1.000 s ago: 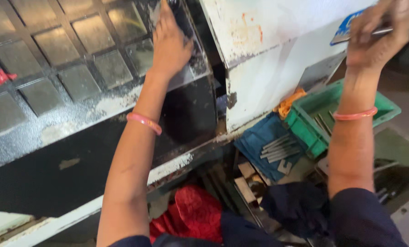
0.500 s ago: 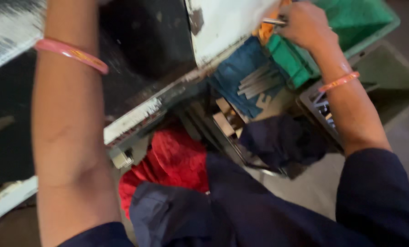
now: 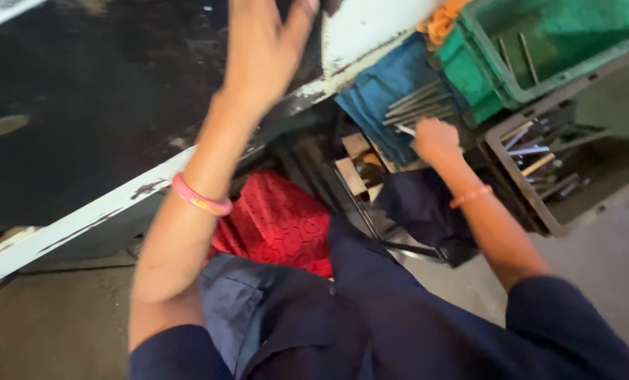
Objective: The person picks up small metal rods and cylindrical pieces from a green bin, then places them into slots on a black machine surface. They press the pieces into place and open a side panel to insert a rod into an internal mechanism before closing the panel.
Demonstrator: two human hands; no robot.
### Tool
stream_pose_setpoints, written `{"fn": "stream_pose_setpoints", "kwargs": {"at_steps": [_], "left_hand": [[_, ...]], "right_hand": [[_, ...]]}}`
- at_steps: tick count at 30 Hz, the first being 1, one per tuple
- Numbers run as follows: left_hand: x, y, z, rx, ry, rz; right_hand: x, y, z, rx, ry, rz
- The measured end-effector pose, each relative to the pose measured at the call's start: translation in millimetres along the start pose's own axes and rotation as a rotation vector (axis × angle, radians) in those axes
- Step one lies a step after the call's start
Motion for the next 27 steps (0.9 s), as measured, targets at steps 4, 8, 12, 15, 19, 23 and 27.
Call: {"fn": "stream_pose_setpoints", "kwargs": {"at_steps": [4,8,12,15,19,23,27], "left_hand": [[-8,-47,-6,-0.186,-0.266,0.180],[23,-87,6,-0.122,-0.386,-0.002],[56,-127,24,-0.155,-0.672,-0.168],[77,-148,31,-0.214,-0.850,-0.202],[119,-194,62,-0.194,-1.047,-0.689],[113,-218,89,-0.180,-1.364,-0.883],[101,-221,100,-0.125,-1.582,-1.015]], "right_hand": [[-7,-23,4,-0.020,0.093,0.115],[-2,-41,-14,-0.068,0.189,0.119],[-7,-52,-28,-0.001,0.235,0.191],[-6,-56,-35,0.039,0.386,0.213],[43,-61,-68,-0.043,0.584,-0.127],[132,-73,-105,0.005,0.760,-0.402],[232,-112,-151,0.011,0.767,-0.707]]}}
Point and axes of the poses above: each hand's wrist, its own y-axis towards the middle knuckle, its own z-axis out of the palm, x = y × z, the point moved 9 cm from there along y, towards the middle knuckle, and after that the axes turned 10 degrees about z, right-handed, at the moved point
